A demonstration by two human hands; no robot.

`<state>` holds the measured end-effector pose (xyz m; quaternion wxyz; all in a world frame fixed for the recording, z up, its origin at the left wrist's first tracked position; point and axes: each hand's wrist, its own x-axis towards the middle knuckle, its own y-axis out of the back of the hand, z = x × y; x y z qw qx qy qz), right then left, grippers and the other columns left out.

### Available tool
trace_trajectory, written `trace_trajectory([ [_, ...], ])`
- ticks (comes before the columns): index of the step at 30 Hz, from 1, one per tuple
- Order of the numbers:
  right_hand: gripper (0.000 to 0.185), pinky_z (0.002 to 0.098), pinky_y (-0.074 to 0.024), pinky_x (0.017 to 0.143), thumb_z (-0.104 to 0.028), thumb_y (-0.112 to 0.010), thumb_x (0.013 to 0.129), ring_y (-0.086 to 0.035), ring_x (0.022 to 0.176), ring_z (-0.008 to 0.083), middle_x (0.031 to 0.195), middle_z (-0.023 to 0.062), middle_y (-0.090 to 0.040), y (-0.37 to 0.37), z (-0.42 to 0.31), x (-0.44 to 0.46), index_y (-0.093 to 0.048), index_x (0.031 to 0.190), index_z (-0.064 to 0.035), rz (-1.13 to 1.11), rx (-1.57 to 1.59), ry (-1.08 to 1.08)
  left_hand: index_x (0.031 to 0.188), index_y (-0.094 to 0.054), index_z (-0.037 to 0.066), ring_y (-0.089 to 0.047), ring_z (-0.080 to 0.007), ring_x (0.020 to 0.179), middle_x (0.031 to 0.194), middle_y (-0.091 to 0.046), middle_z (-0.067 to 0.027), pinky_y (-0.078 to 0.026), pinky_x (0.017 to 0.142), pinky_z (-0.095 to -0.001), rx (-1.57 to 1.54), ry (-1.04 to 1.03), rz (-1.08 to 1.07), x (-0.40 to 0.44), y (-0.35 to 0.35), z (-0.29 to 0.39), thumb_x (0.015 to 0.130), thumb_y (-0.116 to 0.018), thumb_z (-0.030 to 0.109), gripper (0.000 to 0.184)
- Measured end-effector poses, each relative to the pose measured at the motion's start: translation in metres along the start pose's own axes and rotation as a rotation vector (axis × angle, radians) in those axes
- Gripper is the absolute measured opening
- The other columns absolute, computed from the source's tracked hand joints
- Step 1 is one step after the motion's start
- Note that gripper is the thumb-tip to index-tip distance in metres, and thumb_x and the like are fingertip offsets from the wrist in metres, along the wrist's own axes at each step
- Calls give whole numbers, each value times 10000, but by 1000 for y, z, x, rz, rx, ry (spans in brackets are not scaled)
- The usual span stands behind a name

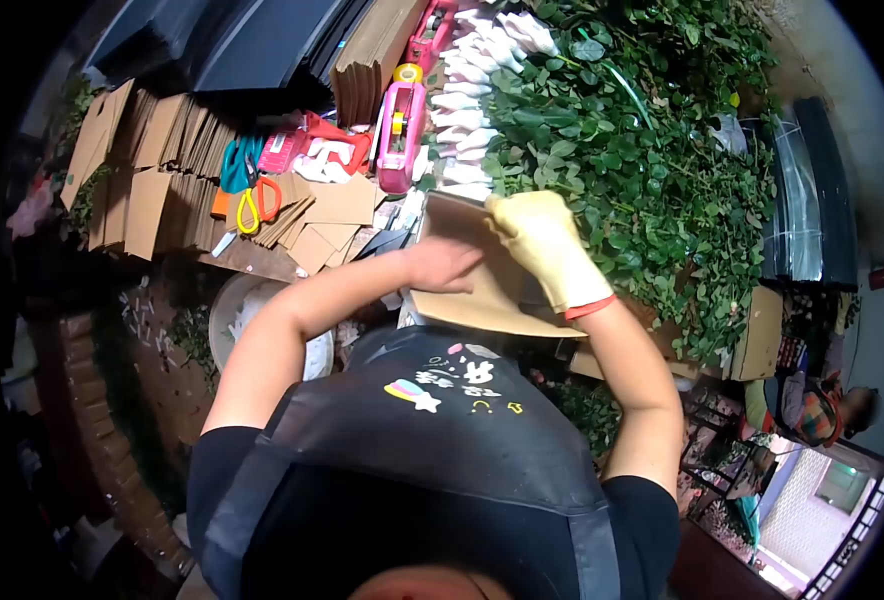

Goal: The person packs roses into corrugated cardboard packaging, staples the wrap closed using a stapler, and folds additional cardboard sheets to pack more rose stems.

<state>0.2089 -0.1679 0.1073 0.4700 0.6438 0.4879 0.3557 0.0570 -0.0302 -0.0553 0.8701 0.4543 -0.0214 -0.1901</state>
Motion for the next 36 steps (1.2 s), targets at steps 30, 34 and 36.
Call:
trace_trajectory([
  [30, 303, 521, -566, 874, -309, -647, 966, -710, 972, 426, 1006, 276, -706, -24, -94, -21, -658, 1157, -75, -620, 33, 135, 1639, -326, 58, -273, -255, 1589, 1711, -319, -124, -189, 1299, -449, 367, 70, 279, -10, -46, -27, 901, -541, 755, 1037],
  [34, 328, 533, -549, 820, -308, -614, 978, -705, 907, 416, 961, 226, -717, -23, -123, 46, -649, 1224, -93, -322, 209, 241, 1528, -495, 79, -460, -264, 1452, 1528, -540, -125, -342, 1216, -457, 496, -84, 694, 7, -79, -60, 919, -572, 676, 856],
  [36, 236, 529, -559, 738, -274, -614, 974, -710, 845, 407, 906, 192, -706, -75, -132, 96, -612, 1043, -49, -87, 152, 298, 1501, -514, 82, -475, -259, 1432, 1505, -553, -125, -353, 1209, -452, 435, -56, 721, 12, -83, -62, 934, -558, 635, 793],
])
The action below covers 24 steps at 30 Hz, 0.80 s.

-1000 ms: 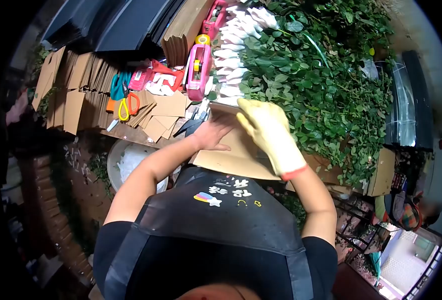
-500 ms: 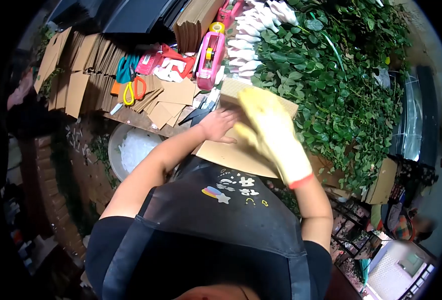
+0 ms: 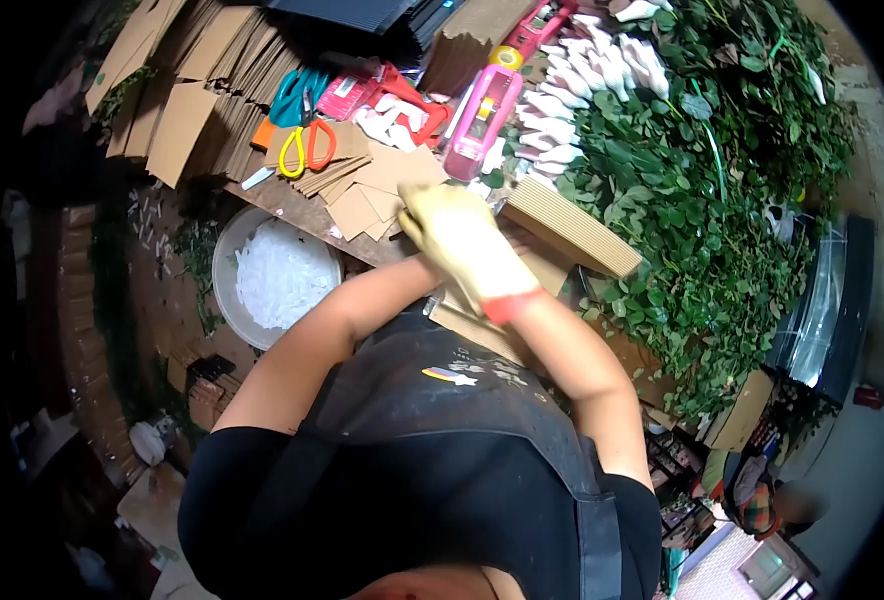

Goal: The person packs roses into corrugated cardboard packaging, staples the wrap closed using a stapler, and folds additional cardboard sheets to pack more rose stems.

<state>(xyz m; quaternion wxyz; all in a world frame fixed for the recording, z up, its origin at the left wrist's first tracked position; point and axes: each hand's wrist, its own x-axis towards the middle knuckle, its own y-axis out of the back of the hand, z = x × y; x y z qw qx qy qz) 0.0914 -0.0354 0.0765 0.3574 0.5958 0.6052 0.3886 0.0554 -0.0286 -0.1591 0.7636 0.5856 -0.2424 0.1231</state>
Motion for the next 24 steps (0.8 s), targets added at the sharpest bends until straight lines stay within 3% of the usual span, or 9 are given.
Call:
trace_trajectory([
  [7, 375, 544, -604, 713, -200, -630, 938, -769, 861, 365, 907, 172, -753, -101, 43, 68, -610, 1233, 31, -218, -348, -153, 1408, -584, 95, -528, -241, 1365, 1424, -599, -126, -389, 1183, -434, -111, 96, -24, 1, -5, 4, 984, -509, 490, 584],
  [11, 305, 479, -595, 771, -75, -576, 929, -739, 934, 365, 1001, 173, -733, -8, 2, 20, -644, 1226, -63, -238, -290, -271, 1354, -623, 103, -557, -230, 1326, 1377, -625, -127, -410, 1169, -424, -306, 141, -54, 7, -1, 6, 1013, -481, 408, 479],
  [13, 320, 453, -588, 844, -113, -591, 961, -727, 996, 358, 1072, 187, -737, 53, -21, -19, -686, 1266, -129, -238, -169, -342, 1302, -630, 123, -587, -237, 1234, 1294, -639, -110, -447, 1086, -431, -773, 272, -88, 21, 19, 7, 971, -568, 406, 440],
  [15, 318, 422, -572, 908, -181, -627, 988, -718, 1037, 341, 1085, 199, -731, 52, -3, -77, -707, 1295, -168, 49, 149, -307, 1233, -622, 132, -618, -302, 1126, 1184, -650, -126, -471, 993, -468, -1055, 307, 0, 23, 33, 14, 898, -697, 390, 430],
  [17, 327, 308, -566, 847, -220, -699, 1018, -698, 907, 147, 1003, 65, -740, 36, 24, -122, -684, 1302, -59, -110, 672, -596, 1389, -606, 96, -620, -314, 1228, 1298, -670, -143, -467, 1068, -485, -450, 67, -6, 11, 40, 7, 883, -684, 386, 588],
  [18, 341, 293, -568, 812, -272, -685, 1030, -701, 871, 130, 1003, 65, -748, 22, 44, -138, -683, 1273, -33, -233, 751, -785, 1493, -555, 95, -611, -316, 1278, 1394, -645, -135, -442, 1128, -505, -155, 96, -350, 23, 63, 19, 931, -609, 431, 656],
  [20, 346, 224, -560, 701, -329, -655, 1059, -681, 760, 89, 897, 50, -746, -9, 83, -168, -697, 1167, -3, -237, 1034, -919, 1489, -557, 75, -475, -302, 1443, 1528, -550, -157, -301, 1238, -514, -940, 364, -324, 0, 16, 15, 937, -565, 476, 683],
  [21, 323, 245, -567, 642, -326, -648, 1065, -685, 723, 114, 854, 72, -747, -19, 98, -175, -694, 1103, -9, -275, 1037, -975, 1493, -551, 67, -413, -302, 1498, 1565, -514, -171, -243, 1271, -514, -259, 127, -491, 14, 49, 11, 934, -566, 482, 696],
  [24, 334, 283, -584, 590, -321, -621, 1079, -711, 684, 164, 866, 121, -762, -37, 120, -169, -676, 1079, 9, -434, 986, -1024, 1483, -552, 57, -407, -334, 1487, 1536, -534, -176, -274, 1245, -520, -25, 21, -581, 17, 70, 9, 926, -600, 477, 699],
])
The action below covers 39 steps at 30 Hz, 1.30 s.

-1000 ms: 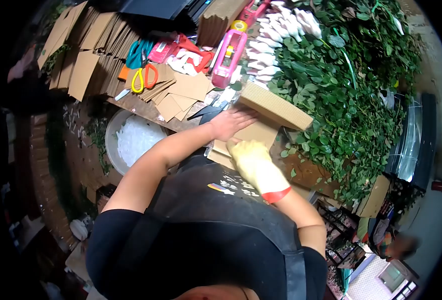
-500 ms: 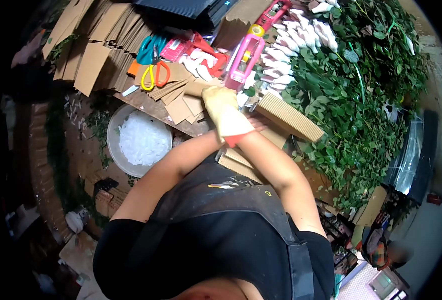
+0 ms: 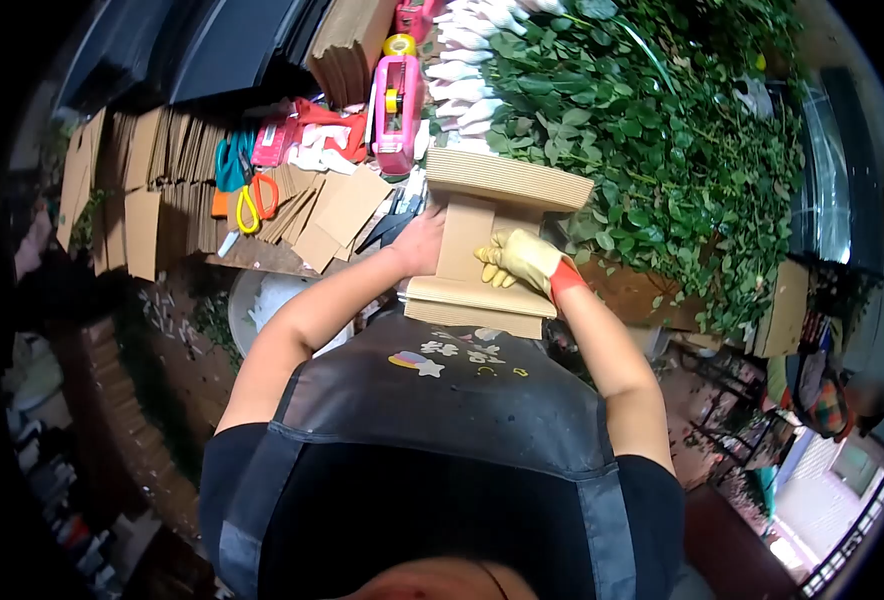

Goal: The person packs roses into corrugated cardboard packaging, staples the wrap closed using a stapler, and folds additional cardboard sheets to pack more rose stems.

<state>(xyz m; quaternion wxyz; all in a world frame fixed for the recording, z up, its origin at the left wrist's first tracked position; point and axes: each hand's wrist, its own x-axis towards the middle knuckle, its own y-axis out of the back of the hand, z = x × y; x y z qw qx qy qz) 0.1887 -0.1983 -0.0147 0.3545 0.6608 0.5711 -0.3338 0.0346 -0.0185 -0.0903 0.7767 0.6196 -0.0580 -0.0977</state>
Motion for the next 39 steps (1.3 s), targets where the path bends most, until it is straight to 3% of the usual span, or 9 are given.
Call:
trace_trajectory([
  [7, 364, 317, -582, 604, -321, -593, 1076, -707, 654, 194, 817, 122, -758, -18, -13, 6, -695, 1028, 26, 77, 24, 23, 1322, -639, -4, -526, -391, 1366, 1429, -589, -210, -433, 1160, -464, -136, 77, 199, -39, 58, -14, 882, -678, 197, 486],
  [12, 374, 420, -592, 730, -382, -581, 1028, -740, 772, 306, 870, 156, -774, -21, -27, -12, -763, 979, -59, 237, -568, 111, 897, -669, 17, -665, -359, 975, 1016, -676, -159, -586, 813, -453, -320, -80, 183, -4, 24, -6, 860, -620, 66, 80],
  [15, 334, 441, -579, 849, -344, -580, 1004, -702, 944, 420, 994, 207, -753, -17, -16, -26, -754, 1112, -81, 291, -829, 350, 956, -698, 12, -652, -357, 1014, 1042, -662, -151, -580, 854, -441, -288, -16, 38, 4, 42, 0, 846, -694, 113, 149],
  [19, 289, 381, -580, 888, -310, -588, 1043, -730, 998, 289, 1203, 75, -747, 30, -62, -114, -718, 1261, -171, 274, 116, 668, 1114, -736, 150, -568, -370, 1188, 1224, -584, -151, -561, 934, -454, -349, -13, -42, -4, 69, 17, 738, -849, 192, 395],
  [22, 296, 366, -577, 920, -221, -541, 1060, -728, 1029, 263, 1240, 105, -735, 111, -75, -106, -700, 1291, -125, 961, -25, 815, 1216, -705, 180, -577, -365, 1184, 1263, -562, -164, -542, 981, -446, -328, 32, -112, -3, 69, 19, 774, -857, 223, 470],
  [27, 328, 503, -375, 1193, -124, -509, 1043, -665, 1224, 257, 1251, 93, -739, 247, -39, -14, -721, 1292, -151, 1622, -1120, 294, 1213, -716, 166, -565, -376, 1225, 1294, -567, -176, -537, 998, -451, -332, 53, -95, -3, 69, 22, 742, -872, 208, 498],
  [29, 307, 540, -284, 1253, -138, -611, 985, -707, 1181, 274, 1184, 54, -768, 256, -38, -6, -749, 1252, -197, 1007, -1028, -62, 1211, -718, 160, -559, -374, 1233, 1297, -566, -169, -531, 1001, -449, -350, 67, -84, -4, 70, 23, 741, -877, 194, 497],
  [35, 151, 369, -407, 1150, -288, -671, 1008, -725, 1027, 144, 1068, -8, -787, 241, -69, -118, -781, 1098, -236, 817, -1238, -153, 1223, -720, 167, -574, -368, 1216, 1300, -568, -162, -536, 999, -447, -352, 93, -104, -3, 71, 24, 755, -868, 189, 492],
  [39, 174, 343, -400, 1158, -311, -667, 1006, -684, 812, 113, 815, -37, -719, 241, -68, -176, -780, 1137, -325, 1423, -1246, 166, 1229, -714, 164, -557, -382, 1215, 1286, -563, -172, -508, 1026, -457, -373, 94, -84, -6, 67, 23, 749, -886, 217, 513],
])
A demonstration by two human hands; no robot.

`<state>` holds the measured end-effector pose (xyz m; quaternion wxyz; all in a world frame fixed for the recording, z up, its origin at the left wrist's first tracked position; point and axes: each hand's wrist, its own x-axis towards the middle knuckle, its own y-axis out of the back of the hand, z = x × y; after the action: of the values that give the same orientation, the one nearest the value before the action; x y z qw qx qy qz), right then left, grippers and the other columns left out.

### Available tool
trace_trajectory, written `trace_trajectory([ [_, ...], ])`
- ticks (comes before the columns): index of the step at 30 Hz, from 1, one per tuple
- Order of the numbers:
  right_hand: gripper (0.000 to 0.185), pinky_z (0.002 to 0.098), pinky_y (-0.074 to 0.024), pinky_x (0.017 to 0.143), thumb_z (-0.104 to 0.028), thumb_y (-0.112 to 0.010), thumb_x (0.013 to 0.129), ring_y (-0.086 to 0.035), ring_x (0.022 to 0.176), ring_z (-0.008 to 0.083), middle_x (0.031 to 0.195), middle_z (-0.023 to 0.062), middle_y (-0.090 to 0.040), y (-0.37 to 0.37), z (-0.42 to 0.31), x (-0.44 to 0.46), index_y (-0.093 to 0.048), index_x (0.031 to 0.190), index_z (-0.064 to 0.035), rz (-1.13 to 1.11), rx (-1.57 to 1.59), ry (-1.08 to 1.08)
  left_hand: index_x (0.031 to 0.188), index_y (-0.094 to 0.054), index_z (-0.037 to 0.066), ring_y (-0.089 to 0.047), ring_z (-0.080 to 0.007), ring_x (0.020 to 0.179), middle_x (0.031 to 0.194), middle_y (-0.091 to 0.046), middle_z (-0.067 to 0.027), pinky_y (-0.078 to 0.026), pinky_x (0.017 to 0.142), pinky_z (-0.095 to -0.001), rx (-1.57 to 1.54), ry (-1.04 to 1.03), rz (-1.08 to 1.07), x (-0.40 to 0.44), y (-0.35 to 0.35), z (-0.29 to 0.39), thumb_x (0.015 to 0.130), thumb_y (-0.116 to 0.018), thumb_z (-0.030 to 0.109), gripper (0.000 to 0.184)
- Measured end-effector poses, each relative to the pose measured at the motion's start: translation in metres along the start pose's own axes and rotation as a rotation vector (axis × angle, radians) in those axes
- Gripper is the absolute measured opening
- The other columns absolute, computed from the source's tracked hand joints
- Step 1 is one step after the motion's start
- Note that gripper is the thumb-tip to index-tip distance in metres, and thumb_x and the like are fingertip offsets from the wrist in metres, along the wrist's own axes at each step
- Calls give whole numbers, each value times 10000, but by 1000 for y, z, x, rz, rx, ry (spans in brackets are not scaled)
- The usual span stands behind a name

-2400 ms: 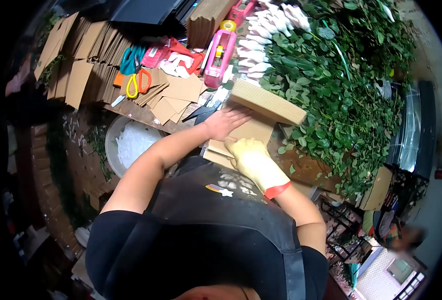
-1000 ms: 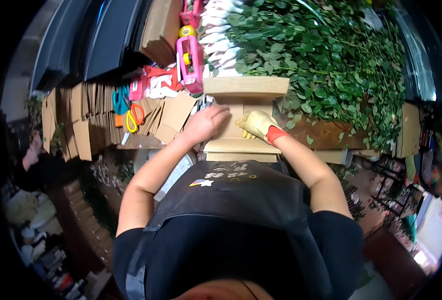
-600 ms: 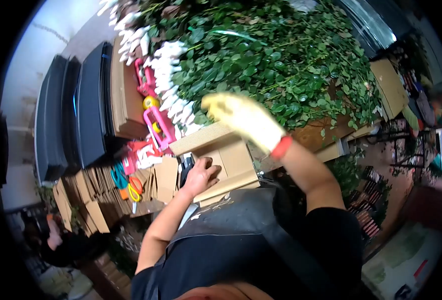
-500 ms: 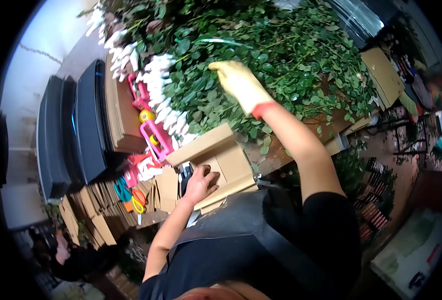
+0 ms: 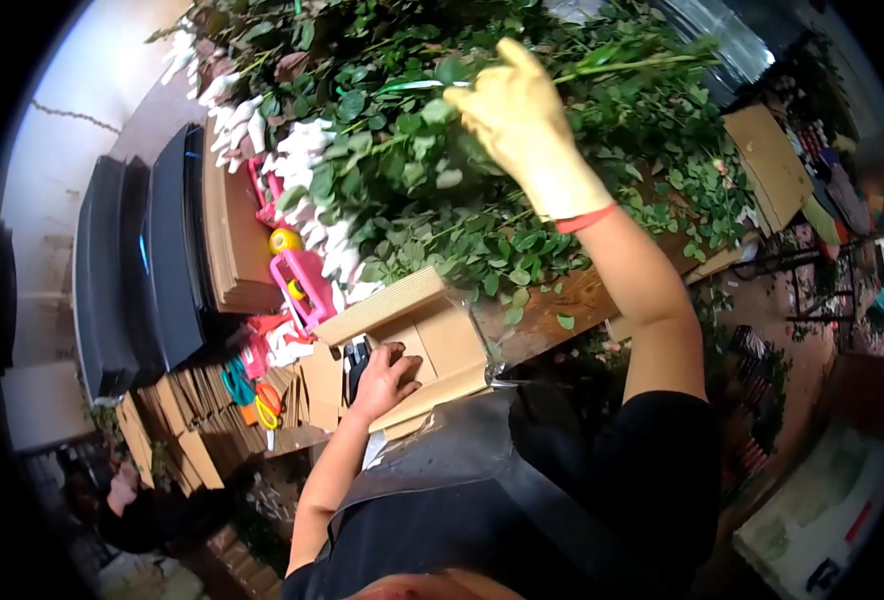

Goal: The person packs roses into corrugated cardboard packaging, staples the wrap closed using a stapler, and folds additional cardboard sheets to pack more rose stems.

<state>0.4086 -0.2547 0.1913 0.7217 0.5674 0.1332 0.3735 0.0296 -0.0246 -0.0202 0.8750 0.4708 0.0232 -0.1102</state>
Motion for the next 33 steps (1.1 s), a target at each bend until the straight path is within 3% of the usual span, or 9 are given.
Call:
trace_trajectory([
  [1, 185, 356, -382, 1185, -307, -662, 1012, -674, 806, 108, 747, -34, -671, -10, 10, -4, -779, 1144, -361, 341, 90, 34, 1230, -716, 161, -563, -379, 1221, 1292, -565, -175, -518, 1024, -452, 7, 12, -10, 0, 2, 2, 754, -876, 201, 504],
  [8, 117, 374, -577, 849, -156, -809, 858, -721, 838, 240, 766, 30, -741, -19, 34, 10, -759, 964, -159, 498, 460, 284, 1237, -698, 148, -553, -389, 1225, 1309, -556, -185, -513, 1031, -454, -22, 36, -32, 2, 4, 6, 770, -861, 192, 497],
  [12, 97, 399, -563, 886, -155, -711, 941, -699, 880, 253, 932, 100, -747, -113, 33, -2, -750, 1016, -108, -147, 909, 75, 1249, -698, 156, -555, -383, 1206, 1309, -539, -180, -519, 1019, -448, -11, -31, 13, 2, 0, -3, 753, -883, 193, 531],
  [14, 281, 420, -517, 1011, -141, -642, 970, -714, 1068, 296, 1059, 128, -758, -119, 15, -17, -724, 1236, -104, -499, 83, 226, 1245, -700, 159, -559, -382, 1202, 1304, -543, -175, -518, 1020, -453, -2, -11, 18, 2, 2, -1, 754, -881, 193, 524],
  [21, 228, 426, -540, 1026, -86, -650, 965, -689, 1134, 302, 1230, 120, -745, -22, -15, -28, -752, 1169, -83, 329, 685, -151, 1214, -722, 170, -560, -366, 1198, 1296, -562, -161, -528, 994, -437, -50, 20, 53, 1, -3, -4, 729, -883, 169, 512],
  [24, 216, 423, -554, 1020, -79, -629, 956, -716, 1111, 303, 1229, 140, -741, -35, -37, -8, -763, 1125, -91, -262, 553, -112, 1214, -723, 171, -550, -370, 1213, 1298, -563, -165, -519, 1003, -447, -45, 18, 54, 1, -3, -4, 725, -883, 167, 515],
  [27, 364, 409, -546, 1031, -191, -725, 898, -704, 1154, 313, 1301, 119, -717, -107, -54, -11, -732, 1259, -143, -161, 113, 7, 1217, -715, 150, -541, -398, 1214, 1292, -559, -187, -495, 1024, -467, -71, 12, 57, 1, -4, -6, 734, -885, 175, 513],
  [31, 387, 493, -421, 1169, -201, -742, 883, -660, 1231, 290, 1222, 107, -731, -127, -48, 0, -722, 1269, -181, -581, 546, -179, 1201, -724, 144, -529, -386, 1262, 1314, -568, -181, -488, 1053, -459, -61, 12, 52, -2, -6, -6, 725, -878, 165, 501],
  [33, 352, 513, -367, 1209, -138, -739, 857, -631, 1275, 270, 1280, 61, -722, -110, -42, -1, -739, 1207, -178, -131, 445, -77, 1213, -716, 139, -530, -397, 1251, 1308, -563, -190, -479, 1052, -466, -77, 5, 57, 0, -6, -7, 733, -891, 171, 512],
])
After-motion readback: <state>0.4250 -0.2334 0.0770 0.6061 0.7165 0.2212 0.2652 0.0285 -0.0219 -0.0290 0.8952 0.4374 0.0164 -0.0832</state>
